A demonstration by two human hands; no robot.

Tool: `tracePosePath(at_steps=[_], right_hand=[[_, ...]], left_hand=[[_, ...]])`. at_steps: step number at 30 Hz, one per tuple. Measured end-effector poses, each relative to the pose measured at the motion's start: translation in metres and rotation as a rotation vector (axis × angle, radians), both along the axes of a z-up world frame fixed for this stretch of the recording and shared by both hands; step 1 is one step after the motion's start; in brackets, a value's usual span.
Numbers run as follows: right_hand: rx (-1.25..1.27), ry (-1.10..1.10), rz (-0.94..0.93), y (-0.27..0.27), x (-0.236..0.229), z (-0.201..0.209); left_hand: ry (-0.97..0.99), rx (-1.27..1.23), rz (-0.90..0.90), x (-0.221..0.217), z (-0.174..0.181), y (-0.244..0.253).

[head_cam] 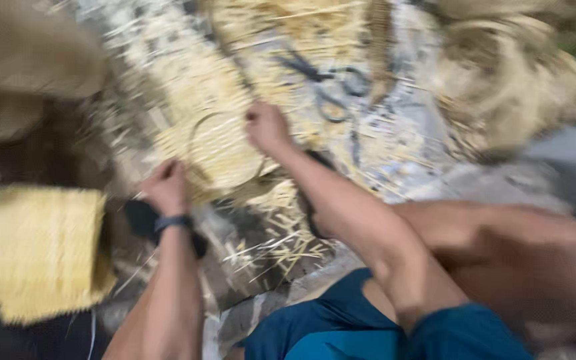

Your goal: The person weaves thin bamboo strips into a flat circular base, then places a circular bamboo ring on top and uses shears to trim the excess strips flush with the ring. The person repeats this process for multiple bases, stacking the finished pieces nearby.

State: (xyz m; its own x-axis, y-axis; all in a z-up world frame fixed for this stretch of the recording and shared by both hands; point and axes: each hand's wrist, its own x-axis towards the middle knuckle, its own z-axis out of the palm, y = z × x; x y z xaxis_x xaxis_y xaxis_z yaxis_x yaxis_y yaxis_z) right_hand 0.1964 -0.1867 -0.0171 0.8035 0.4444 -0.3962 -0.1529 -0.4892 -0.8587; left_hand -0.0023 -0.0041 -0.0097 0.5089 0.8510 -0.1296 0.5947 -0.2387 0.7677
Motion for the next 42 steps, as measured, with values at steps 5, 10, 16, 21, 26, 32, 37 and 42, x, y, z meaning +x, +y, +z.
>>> tracePosePath(at_steps=[5,10,16,21,26,32,37,42], right_hand=[[-0.033,-0.379,0.045,-0.006,0.000,-0.002],[-0.112,-0.222,0.051,-0.012,0.008,0.022],[-0.146,-0.206,0.077,-0.008,0.001,0.043],[-0.152,-0.265,0.094,-0.008,0.003,0.049],[-0.144,-0.305,0.071,-0.006,0.003,0.020],[-0.178,-0.317,0.091,-0.006,0.011,-0.003],[-0.168,-0.205,0.087,-0.010,0.014,-0.010],[-0.112,0.034,0.076,-0.011,0.029,-0.011]], left_hand=[[0.114,0.124,-0.004,0.001,-0.016,-0.007],[0.104,-0.005,0.073,0.008,-0.004,-0.008],[0.023,-0.075,0.110,0.003,-0.013,-0.011],[0.056,-0.126,0.119,0.002,-0.016,-0.011],[-0.049,-0.291,0.129,-0.001,-0.042,0.003],[-0.014,-0.600,0.153,-0.002,-0.038,0.025],[0.001,-0.653,0.121,0.003,-0.025,0.027],[0.011,-0.721,0.131,0.006,-0.011,0.027]])
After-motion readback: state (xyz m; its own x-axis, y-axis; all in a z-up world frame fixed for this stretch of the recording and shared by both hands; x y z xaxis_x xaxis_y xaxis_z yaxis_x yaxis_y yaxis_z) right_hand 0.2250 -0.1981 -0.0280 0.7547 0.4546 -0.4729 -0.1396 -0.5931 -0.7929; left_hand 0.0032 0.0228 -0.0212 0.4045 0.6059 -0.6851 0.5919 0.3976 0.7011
